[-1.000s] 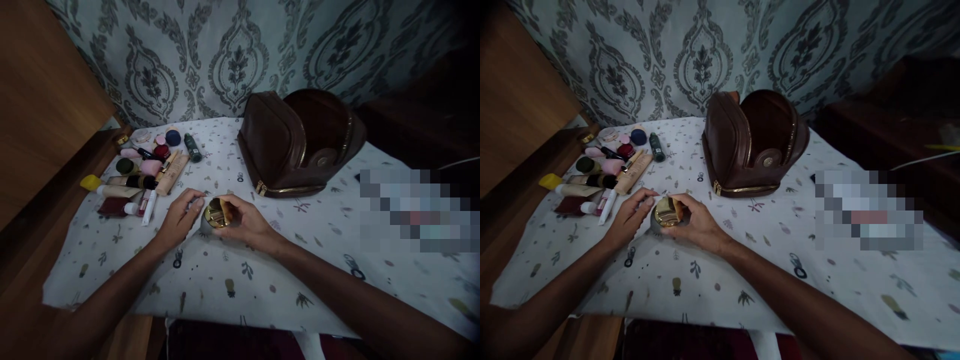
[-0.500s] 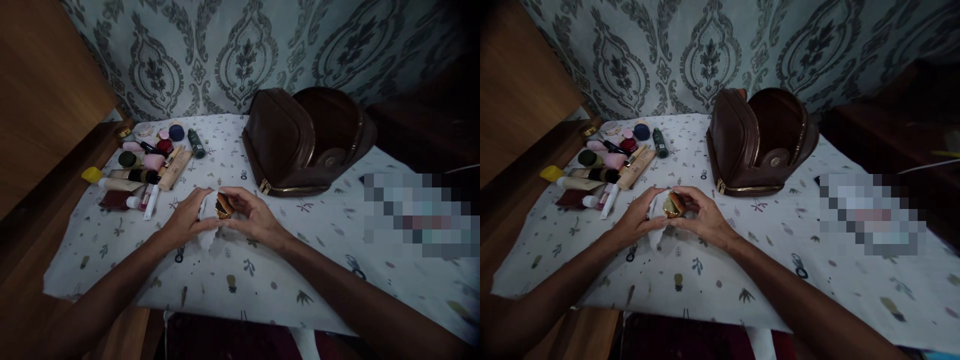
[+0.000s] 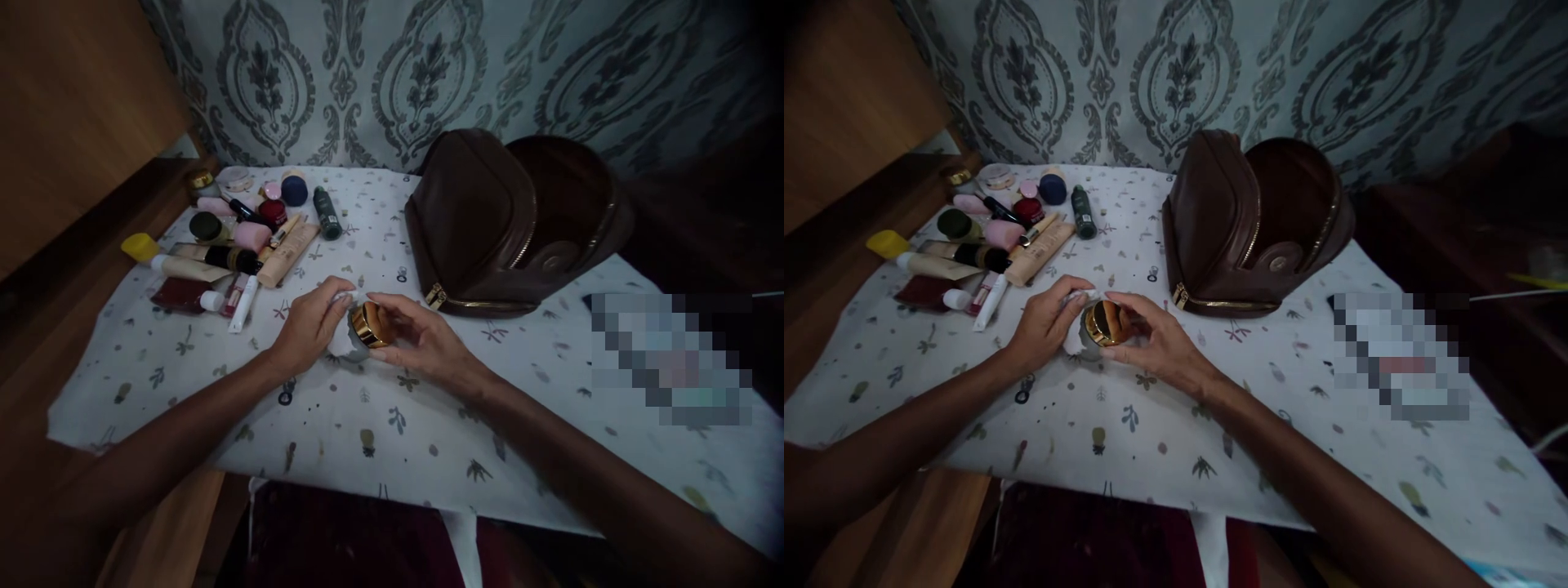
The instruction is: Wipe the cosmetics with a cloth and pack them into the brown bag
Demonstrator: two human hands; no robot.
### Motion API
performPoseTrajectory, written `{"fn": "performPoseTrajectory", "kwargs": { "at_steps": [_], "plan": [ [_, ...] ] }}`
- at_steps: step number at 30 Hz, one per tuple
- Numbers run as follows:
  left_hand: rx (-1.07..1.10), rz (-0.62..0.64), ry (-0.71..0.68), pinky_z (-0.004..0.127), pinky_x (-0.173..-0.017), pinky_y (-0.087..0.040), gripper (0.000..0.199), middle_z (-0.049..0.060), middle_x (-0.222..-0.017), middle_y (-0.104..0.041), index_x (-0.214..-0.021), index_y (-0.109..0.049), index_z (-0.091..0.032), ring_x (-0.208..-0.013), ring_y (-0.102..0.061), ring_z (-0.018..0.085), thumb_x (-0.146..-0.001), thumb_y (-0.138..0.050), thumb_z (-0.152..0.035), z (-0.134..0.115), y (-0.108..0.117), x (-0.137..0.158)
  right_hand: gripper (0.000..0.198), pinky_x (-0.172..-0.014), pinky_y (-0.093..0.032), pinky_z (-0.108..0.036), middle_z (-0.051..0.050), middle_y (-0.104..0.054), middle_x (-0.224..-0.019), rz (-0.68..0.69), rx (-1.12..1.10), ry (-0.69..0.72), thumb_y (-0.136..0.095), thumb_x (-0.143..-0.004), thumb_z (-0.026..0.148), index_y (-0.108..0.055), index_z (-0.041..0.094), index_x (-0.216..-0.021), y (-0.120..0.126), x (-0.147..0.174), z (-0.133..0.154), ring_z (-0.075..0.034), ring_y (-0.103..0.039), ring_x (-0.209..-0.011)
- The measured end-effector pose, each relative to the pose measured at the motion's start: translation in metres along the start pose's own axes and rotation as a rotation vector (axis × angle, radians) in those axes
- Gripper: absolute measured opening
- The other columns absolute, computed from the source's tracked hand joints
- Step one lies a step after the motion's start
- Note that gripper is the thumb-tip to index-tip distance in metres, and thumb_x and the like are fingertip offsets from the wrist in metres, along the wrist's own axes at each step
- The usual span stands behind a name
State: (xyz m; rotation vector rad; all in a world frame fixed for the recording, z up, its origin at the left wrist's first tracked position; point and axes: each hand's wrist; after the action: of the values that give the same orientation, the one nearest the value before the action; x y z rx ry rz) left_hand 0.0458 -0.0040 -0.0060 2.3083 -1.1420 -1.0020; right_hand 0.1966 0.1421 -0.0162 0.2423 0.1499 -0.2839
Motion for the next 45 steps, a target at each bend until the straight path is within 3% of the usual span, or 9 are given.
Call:
{"fn": "performPoseTrajectory", "kwargs": {
  "at_steps": [5,9,14,24,29,34,38,42,45],
  "plan": [
    [0.081,0.08,-0.047,0.027,-0.076,-0.046,0.033,0.003,-0.088,-0.068,-0.092,-0.064,-0.019,-0.082,-0.063,0.016,-0.102,-0.038,-0.037,0.001,0.002,-0.001,0.056,-0.082,-0.054,-0.036,-0.004,-0.058,-0.107,-0.058,0.088,0.04,-0.08,-0.074,0.041,-0.061,0.03,-0.125,-0.003,0.001,0.004,-0.019,-0.056,-0.094],
    [0.084,0.193,-0.094,0.032,-0.085,-0.049,0.045,0.008,-0.107,-0.067,-0.117,-0.059,-0.019,-0.099,-0.063,0.021,-0.099,-0.038,-0.054,0.002,0.004,0.002,0.055,-0.088,-0.052,-0.036,-0.005,-0.061,-0.11,-0.051,-0.042,-0.007,-0.079,-0.074,0.043,-0.06,0.026,-0.123,-0.003,0.002,-0.001,-0.019,-0.059,-0.098],
    [-0.108,0.266,-0.123,0.042,-0.093,-0.05,0.087,0.013,-0.126,-0.06,-0.138,-0.043,-0.021,-0.115,-0.059,0.031,-0.073,-0.064,-0.075,0.005,-0.001,0.008,0.055,-0.089,-0.053,-0.036,-0.004,-0.062,-0.105,-0.073,-0.139,-0.054,-0.082,-0.072,0.042,-0.06,0.025,-0.12,0.001,0.005,-0.006,-0.019,-0.061,-0.097],
    [0.081,0.235,0.007,0.031,-0.082,-0.049,0.04,0.006,-0.102,-0.066,-0.111,-0.06,-0.019,-0.093,-0.063,0.02,-0.099,-0.041,-0.051,-0.007,0.002,0.001,0.048,-0.096,-0.052,-0.038,-0.005,-0.064,-0.112,-0.071,-0.215,-0.112,-0.078,-0.077,0.041,-0.06,0.025,-0.118,0.001,0.007,0.0,-0.021,-0.062,-0.106],
    [0.196,0.207,0.12,0.028,-0.071,-0.046,0.041,0.002,-0.083,-0.066,-0.09,-0.063,-0.017,-0.077,-0.06,0.016,-0.101,-0.036,-0.045,-0.004,0.004,-0.003,0.048,-0.09,-0.055,-0.037,-0.007,-0.063,-0.113,-0.063,-0.247,-0.102,-0.078,-0.077,0.04,-0.059,0.026,-0.119,-0.002,0.009,-0.003,-0.021,-0.062,-0.106],
    [0.16,0.276,0.036,0.033,-0.081,-0.049,0.047,0.006,-0.103,-0.068,-0.116,-0.059,-0.019,-0.091,-0.064,0.021,-0.094,-0.046,-0.059,-0.001,0.004,-0.001,0.044,-0.081,-0.057,-0.035,-0.008,-0.064,-0.115,-0.079,-0.207,-0.131,-0.075,-0.079,0.044,-0.058,0.024,-0.115,-0.004,0.009,-0.001,-0.02,-0.064,-0.1],
    [-0.082,0.28,-0.083,0.041,-0.09,-0.05,0.079,0.012,-0.126,-0.061,-0.136,-0.044,-0.022,-0.113,-0.059,0.03,-0.076,-0.066,-0.069,0.0,-0.002,0.006,0.042,-0.085,-0.055,-0.039,-0.006,-0.066,-0.105,-0.159,-0.067,-0.078,-0.073,-0.08,0.048,-0.059,0.023,-0.111,-0.004,0.009,-0.002,-0.021,-0.064,-0.096],
    [-0.176,0.266,-0.104,0.043,-0.09,-0.052,0.08,0.013,-0.126,-0.06,-0.139,-0.04,-0.023,-0.116,-0.058,0.031,-0.077,-0.069,-0.064,0.001,-0.006,0.01,0.043,-0.079,-0.053,-0.038,-0.005,-0.066,-0.096,-0.176,0.117,-0.043,-0.071,-0.082,0.05,-0.06,0.023,-0.113,-0.002,0.01,-0.003,-0.02,-0.062,-0.087],
    [-0.132,0.252,-0.097,0.04,-0.09,-0.051,0.074,0.011,-0.123,-0.062,-0.135,-0.044,-0.022,-0.113,-0.06,0.029,-0.078,-0.07,-0.06,0.002,-0.005,0.008,0.049,-0.08,-0.053,-0.037,-0.007,-0.064,-0.106,-0.16,0.123,-0.002,-0.07,-0.084,0.046,-0.056,0.025,-0.127,-0.001,0.011,-0.001,-0.021,-0.061,-0.095]
  ]
}}
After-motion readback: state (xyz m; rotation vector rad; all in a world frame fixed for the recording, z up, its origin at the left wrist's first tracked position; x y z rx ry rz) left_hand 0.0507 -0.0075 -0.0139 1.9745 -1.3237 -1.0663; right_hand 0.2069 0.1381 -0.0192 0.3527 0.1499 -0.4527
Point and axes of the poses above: each hand's wrist, its own x-axis away from the middle knuckle, its own y-axis out of the back of the hand, z = x × y
